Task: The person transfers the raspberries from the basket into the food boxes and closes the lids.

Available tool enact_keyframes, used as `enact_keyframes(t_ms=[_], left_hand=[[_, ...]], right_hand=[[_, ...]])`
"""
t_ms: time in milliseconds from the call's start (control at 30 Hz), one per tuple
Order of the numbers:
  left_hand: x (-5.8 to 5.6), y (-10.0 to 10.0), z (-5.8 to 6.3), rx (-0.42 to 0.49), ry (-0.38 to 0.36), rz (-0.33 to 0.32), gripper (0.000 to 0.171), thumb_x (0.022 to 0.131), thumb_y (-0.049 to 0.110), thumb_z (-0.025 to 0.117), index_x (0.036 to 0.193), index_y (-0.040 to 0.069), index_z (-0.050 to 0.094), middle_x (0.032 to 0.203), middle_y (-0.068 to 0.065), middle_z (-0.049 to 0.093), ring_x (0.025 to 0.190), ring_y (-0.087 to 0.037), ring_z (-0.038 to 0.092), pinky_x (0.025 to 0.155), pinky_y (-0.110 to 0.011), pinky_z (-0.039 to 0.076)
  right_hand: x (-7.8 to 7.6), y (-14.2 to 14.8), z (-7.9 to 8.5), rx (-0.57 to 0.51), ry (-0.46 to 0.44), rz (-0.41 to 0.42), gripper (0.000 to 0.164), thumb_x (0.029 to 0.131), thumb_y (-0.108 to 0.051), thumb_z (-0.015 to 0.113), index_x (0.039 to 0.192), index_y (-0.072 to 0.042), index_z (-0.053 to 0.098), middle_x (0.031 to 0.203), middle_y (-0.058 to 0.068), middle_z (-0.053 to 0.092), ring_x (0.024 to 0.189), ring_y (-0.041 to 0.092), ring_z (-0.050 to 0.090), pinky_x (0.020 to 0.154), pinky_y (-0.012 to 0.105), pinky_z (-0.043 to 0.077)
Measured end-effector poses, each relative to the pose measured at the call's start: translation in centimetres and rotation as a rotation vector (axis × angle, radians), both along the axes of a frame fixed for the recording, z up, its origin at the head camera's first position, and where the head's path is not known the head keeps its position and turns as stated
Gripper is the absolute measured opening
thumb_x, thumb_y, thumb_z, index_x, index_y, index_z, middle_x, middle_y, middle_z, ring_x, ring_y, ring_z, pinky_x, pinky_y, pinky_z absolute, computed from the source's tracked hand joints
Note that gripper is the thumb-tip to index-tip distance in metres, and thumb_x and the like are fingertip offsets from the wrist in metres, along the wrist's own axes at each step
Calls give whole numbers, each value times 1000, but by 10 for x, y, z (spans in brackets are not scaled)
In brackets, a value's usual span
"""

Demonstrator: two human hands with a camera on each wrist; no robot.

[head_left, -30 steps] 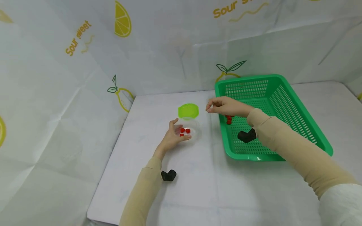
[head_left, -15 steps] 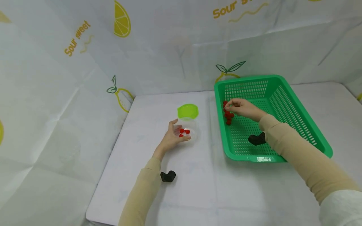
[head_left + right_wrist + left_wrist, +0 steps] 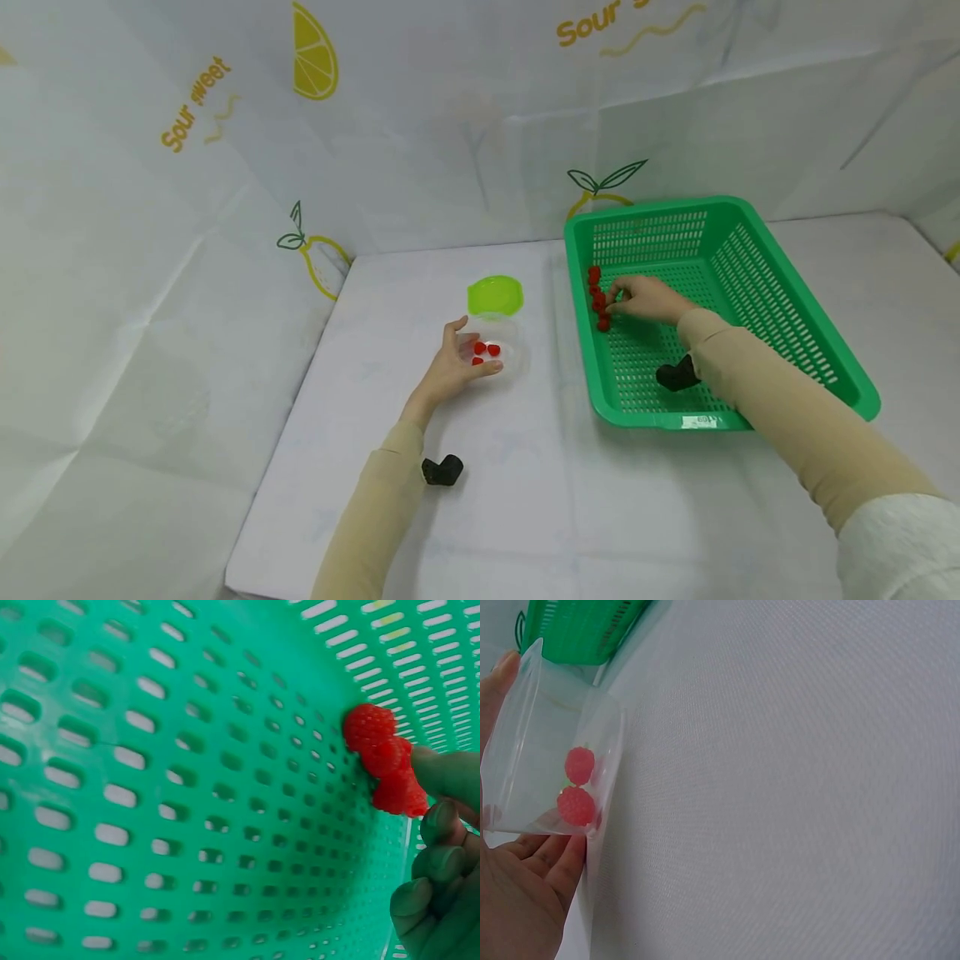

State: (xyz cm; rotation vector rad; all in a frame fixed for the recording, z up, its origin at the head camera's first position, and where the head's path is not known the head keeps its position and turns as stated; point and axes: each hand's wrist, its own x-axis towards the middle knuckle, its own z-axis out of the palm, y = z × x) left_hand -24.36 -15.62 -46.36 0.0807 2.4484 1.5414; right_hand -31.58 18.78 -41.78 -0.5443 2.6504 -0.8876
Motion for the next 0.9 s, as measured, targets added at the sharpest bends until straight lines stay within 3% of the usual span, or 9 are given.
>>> enact_keyframes(t_ms=[267,500,900], left_hand=[[-1,-2,-1,-14,9,0,104,65,51,80,143,28,15,140,1,44,133,-20,41,111,-43,34],[-2,-4,-3,-4,15,4,104,65,50,80,144,28,15,139,1,45,133,-19,41,111,-43,34],[-1,-3,-3,7,13,0,106,64,52,80,144,30,14,140,2,44,133,-19,41,111,-43,34]], right_hand=[[0,-3,-2,41,46,22,19,92,-18,59,104,-4,63,108,18,64,88,25,58,74,40,47],[-1,-5,-3,38,67,47,14,90,-12,59,99,-3,62,102,18,64,84,24,56,72,39,47],[-1,-4,-7,49,43,28,17,91,-19,59,98,-4,59,85,11,59,68,18,45,60,30,38]])
